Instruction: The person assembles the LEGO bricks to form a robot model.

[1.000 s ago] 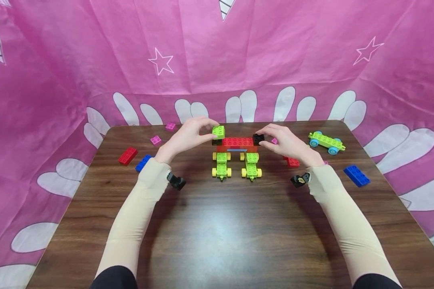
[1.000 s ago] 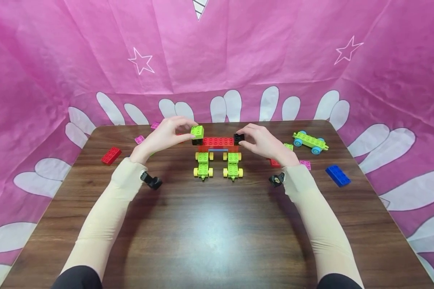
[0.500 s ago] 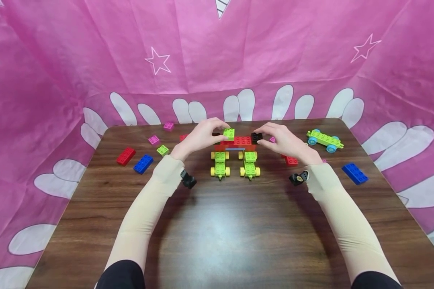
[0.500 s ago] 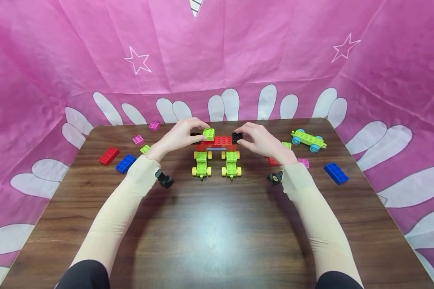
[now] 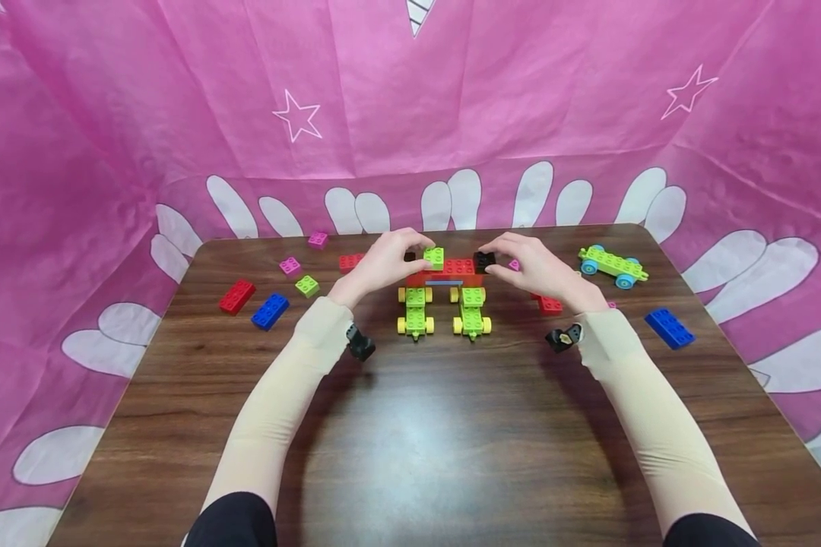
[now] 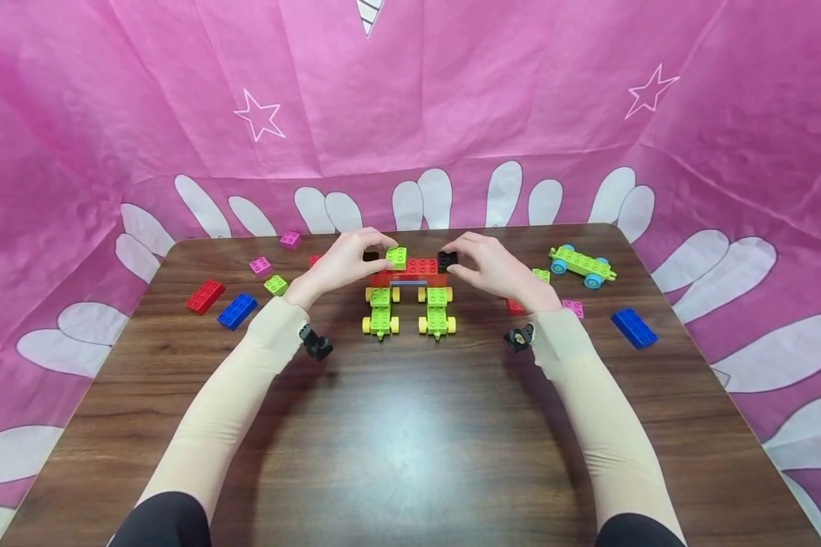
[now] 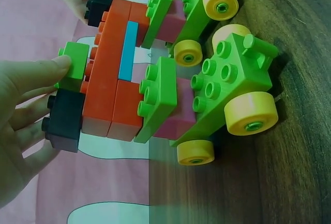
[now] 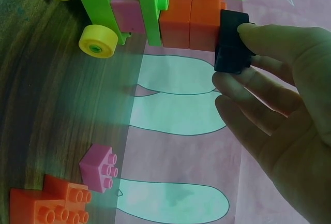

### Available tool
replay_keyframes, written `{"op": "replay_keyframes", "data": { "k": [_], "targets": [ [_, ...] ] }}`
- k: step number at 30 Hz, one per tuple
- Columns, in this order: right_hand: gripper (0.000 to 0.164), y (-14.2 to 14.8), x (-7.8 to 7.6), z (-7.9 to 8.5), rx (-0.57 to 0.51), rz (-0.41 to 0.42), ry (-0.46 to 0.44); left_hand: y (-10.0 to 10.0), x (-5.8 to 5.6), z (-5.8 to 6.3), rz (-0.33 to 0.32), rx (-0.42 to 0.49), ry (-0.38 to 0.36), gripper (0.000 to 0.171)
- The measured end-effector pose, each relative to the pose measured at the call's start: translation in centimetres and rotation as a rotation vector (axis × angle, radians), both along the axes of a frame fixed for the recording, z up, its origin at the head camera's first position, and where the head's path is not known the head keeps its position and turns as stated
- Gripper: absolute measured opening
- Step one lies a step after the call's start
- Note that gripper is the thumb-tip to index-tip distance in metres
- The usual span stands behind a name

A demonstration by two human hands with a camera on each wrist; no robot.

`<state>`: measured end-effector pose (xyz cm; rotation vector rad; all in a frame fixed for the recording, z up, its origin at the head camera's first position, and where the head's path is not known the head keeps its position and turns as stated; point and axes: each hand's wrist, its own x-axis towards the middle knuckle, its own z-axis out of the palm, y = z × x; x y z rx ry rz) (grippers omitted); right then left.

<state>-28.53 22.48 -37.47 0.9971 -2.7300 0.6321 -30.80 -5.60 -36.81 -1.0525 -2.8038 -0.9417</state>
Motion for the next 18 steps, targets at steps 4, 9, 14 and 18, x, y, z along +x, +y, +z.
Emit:
{"op": "replay_keyframes", "data": {
  "k": [4,9,14,18],
  "targets": [
    [0.034,-0.05,0.02,0.03,0.003,0.004,0.002,-0.06,0.11,-0.07,0.004,-0.009,-0.009,0.036],
    [0.033,-0.14,0.16,0.21,0.004,0.002,0.005,-0.06,0.08,-0.21,-0.002,-0.012,-0.017,0.036],
    [0.033,-0.17,0.19,0.31,0.004,0.003,0.004,-0.04,-0.05,-0.44,-0.012,-0.022,0.006,0.035],
    [0.033,-0.16,0.13,0.29,0.005,0.005,0.002,-0.09,-0.10,-0.51,-0.023,-0.027,0.020,0.035]
  ]
}}
